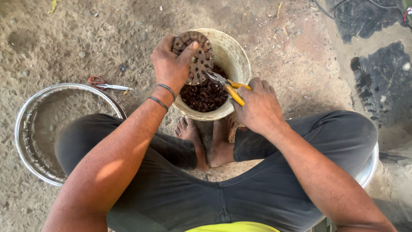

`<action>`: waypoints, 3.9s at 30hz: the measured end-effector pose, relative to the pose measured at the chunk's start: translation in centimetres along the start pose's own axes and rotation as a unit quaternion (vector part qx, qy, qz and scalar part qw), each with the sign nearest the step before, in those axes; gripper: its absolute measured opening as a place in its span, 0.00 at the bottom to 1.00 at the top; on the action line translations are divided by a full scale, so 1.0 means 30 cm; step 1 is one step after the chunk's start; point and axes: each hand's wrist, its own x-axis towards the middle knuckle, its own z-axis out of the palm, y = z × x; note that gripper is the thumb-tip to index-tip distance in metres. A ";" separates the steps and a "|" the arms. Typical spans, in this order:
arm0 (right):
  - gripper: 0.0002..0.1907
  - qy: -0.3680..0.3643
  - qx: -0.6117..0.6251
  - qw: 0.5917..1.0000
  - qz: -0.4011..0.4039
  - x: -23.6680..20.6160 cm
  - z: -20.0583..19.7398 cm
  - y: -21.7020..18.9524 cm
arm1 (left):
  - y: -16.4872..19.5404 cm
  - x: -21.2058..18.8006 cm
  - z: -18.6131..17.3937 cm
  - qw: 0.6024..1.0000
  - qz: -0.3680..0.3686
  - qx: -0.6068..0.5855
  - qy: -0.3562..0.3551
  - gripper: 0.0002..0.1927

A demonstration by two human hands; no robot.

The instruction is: The person uses pliers to pull copper wiring out of a fan motor core, then uses a handheld angle grinder to grind down metal surfaces on another motor component.

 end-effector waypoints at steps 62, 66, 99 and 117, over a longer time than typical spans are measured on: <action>0.20 0.019 0.222 0.975 -0.015 0.022 -0.024 0.058 | 0.012 0.003 -0.028 0.991 0.100 -0.031 0.083 0.17; 0.19 -0.012 0.222 0.975 0.016 0.016 -0.038 0.046 | 0.036 -0.004 -0.015 0.995 0.082 -0.001 0.060 0.18; 0.19 0.032 0.114 0.993 0.010 0.008 -0.077 0.125 | 0.010 0.033 -0.046 0.997 0.051 -0.040 0.049 0.17; 0.20 0.035 0.088 0.992 -0.079 0.008 -0.013 0.043 | 0.035 0.016 -0.032 0.991 -0.022 -0.134 0.016 0.12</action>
